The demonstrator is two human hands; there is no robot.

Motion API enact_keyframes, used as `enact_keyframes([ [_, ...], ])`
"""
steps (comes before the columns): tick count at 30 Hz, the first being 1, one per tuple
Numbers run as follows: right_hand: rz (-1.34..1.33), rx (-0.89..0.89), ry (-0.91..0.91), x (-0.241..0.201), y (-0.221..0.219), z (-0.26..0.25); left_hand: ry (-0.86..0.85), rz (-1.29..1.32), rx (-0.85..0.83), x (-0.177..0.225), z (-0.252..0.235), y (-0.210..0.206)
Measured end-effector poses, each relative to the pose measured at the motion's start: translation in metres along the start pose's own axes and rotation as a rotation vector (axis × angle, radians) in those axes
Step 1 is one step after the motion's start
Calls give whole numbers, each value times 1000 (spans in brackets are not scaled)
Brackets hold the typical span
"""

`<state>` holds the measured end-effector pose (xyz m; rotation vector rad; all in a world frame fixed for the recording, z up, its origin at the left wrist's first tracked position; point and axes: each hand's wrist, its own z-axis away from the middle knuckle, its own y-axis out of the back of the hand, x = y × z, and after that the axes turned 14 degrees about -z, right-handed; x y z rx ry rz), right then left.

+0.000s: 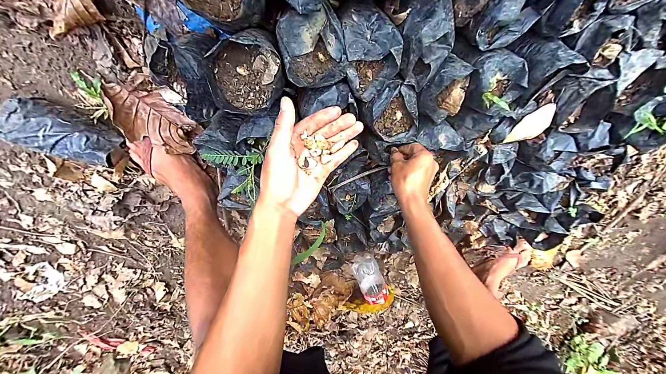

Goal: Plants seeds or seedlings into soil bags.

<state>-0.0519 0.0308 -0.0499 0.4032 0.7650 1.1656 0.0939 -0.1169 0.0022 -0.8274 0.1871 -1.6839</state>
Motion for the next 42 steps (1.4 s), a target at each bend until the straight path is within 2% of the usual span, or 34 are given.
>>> enact_keyframes([
  [11,94,130,-58,-20,-23,4,-10,6,7,14,2,-1],
  [18,8,218,-285,-39,-40,-4,-16,14,31,26,8,-1],
  [20,-43,174,-336,-40,-37,-9,-11,11,14,23,9,-2],
  [23,-162,-89,-224,-16,-12,-13,13,1,-25,17,5,-3],
  [25,-143,-237,-92,-16,16,5,21,-11,-39,14,4,-4],
  [28,-143,-252,228,-41,49,73,48,-2,-58,7,5,-6],
  [30,-216,-275,462,-56,50,105,62,-10,-75,3,4,-10],
  [32,-220,-270,652,-67,38,117,65,-35,-82,-1,3,-14],
  [33,-178,-268,688,-71,32,119,62,-45,-81,-2,2,-15],
  [38,79,-377,644,-81,19,119,87,-175,-41,-6,4,-17],
  [42,184,-432,646,-84,17,115,102,-248,-81,-10,4,-13],
])
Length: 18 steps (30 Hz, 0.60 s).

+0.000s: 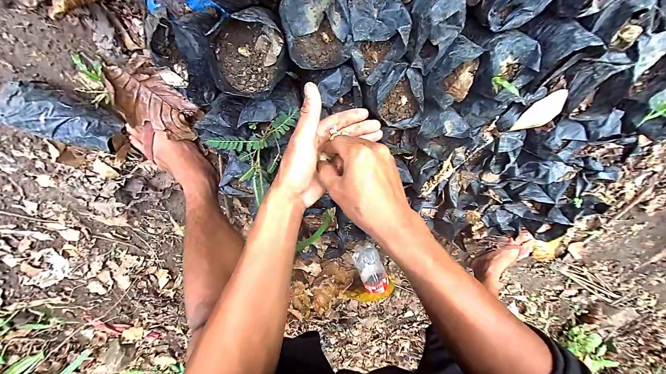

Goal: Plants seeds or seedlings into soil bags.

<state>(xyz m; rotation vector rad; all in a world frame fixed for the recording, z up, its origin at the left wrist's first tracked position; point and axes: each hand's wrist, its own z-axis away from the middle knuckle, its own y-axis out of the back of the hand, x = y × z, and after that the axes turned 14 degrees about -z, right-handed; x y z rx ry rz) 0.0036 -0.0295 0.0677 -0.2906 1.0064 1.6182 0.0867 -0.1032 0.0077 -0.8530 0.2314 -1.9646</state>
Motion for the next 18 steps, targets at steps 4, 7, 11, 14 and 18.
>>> enact_keyframes([
  [4,37,-123,-180,-4,10,-22,-7,-21,-10,-2,-3,-1],
  [7,-187,-48,-165,9,24,-18,29,1,6,0,-2,-1],
  [11,-401,172,-313,61,57,-4,47,18,-2,6,-5,2],
  [14,-378,375,-489,120,65,0,40,32,-5,7,-6,2],
  [18,-224,537,-600,171,54,-8,36,51,-12,10,-5,0],
])
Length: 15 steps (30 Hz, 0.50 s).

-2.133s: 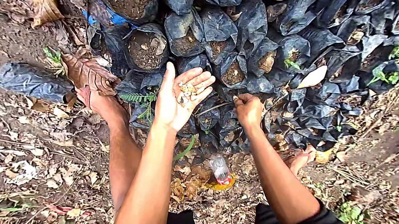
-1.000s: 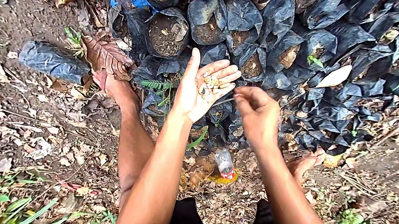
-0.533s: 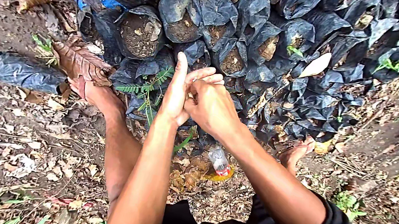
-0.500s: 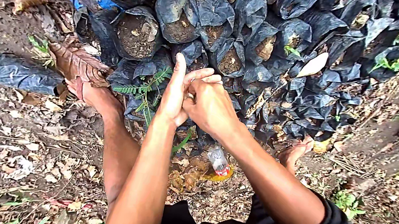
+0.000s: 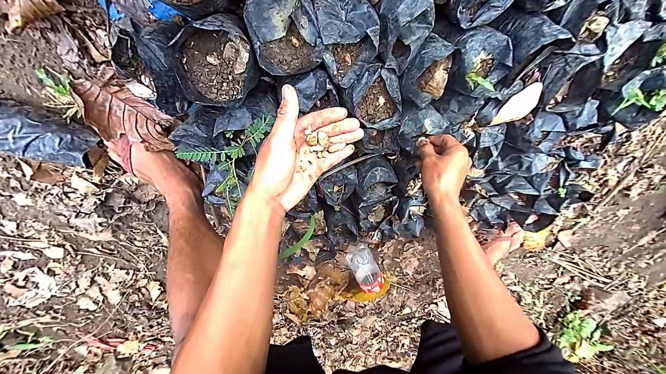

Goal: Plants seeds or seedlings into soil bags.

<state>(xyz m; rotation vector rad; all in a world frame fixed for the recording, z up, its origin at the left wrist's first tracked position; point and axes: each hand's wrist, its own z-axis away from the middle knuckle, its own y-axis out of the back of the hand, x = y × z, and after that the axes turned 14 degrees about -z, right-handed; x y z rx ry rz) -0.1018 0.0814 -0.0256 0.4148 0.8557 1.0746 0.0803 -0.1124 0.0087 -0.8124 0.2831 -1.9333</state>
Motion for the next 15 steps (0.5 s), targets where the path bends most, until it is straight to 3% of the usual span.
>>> enact_keyframes([
  [5,149,97,53,1,-17,-11,-14,24,23,2,0,2],
  [15,155,29,72,3,-16,-19,-61,83,62,8,-3,9],
])
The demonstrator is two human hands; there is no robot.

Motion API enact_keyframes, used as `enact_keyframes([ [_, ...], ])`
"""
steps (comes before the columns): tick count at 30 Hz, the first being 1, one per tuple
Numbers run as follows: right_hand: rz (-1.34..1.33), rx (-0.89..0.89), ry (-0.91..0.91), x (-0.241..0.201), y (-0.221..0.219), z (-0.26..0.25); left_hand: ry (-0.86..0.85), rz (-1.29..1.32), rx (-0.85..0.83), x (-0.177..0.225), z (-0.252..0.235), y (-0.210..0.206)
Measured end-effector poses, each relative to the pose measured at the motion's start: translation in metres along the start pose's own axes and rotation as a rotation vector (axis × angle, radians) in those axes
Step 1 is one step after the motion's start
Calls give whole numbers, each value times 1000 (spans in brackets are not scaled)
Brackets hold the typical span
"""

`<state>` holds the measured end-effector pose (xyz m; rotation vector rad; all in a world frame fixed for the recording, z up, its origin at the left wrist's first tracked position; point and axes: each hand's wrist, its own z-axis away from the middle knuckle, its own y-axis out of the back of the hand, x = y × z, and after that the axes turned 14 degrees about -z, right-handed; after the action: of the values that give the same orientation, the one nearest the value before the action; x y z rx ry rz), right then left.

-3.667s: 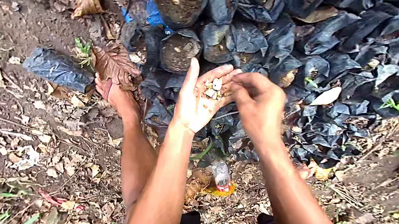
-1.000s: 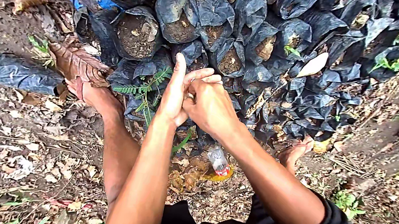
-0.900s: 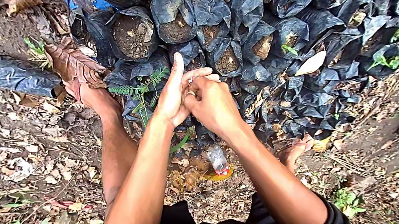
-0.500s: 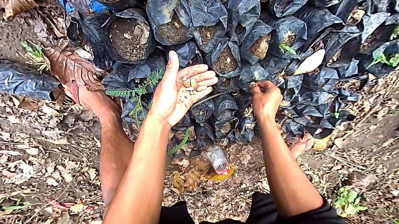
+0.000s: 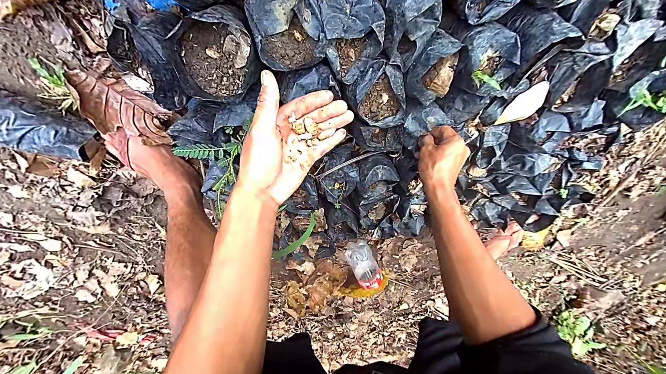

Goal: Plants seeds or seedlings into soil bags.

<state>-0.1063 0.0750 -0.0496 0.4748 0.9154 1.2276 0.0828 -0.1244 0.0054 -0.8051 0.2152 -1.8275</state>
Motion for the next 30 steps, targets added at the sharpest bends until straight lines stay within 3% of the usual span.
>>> enact_keyframes([
  [14,231,-140,-5,-18,-8,1,17,17,-28,7,-1,-9],
  [18,236,-379,-35,-31,24,0,28,13,-67,15,-5,-20],
  [21,86,-298,179,-56,45,33,39,-3,-89,8,-10,-25],
  [25,-252,-203,472,-78,33,79,106,-20,-108,-13,-13,-37],
  [30,-217,-226,419,-82,9,88,85,-93,-101,-33,-20,-46],
])
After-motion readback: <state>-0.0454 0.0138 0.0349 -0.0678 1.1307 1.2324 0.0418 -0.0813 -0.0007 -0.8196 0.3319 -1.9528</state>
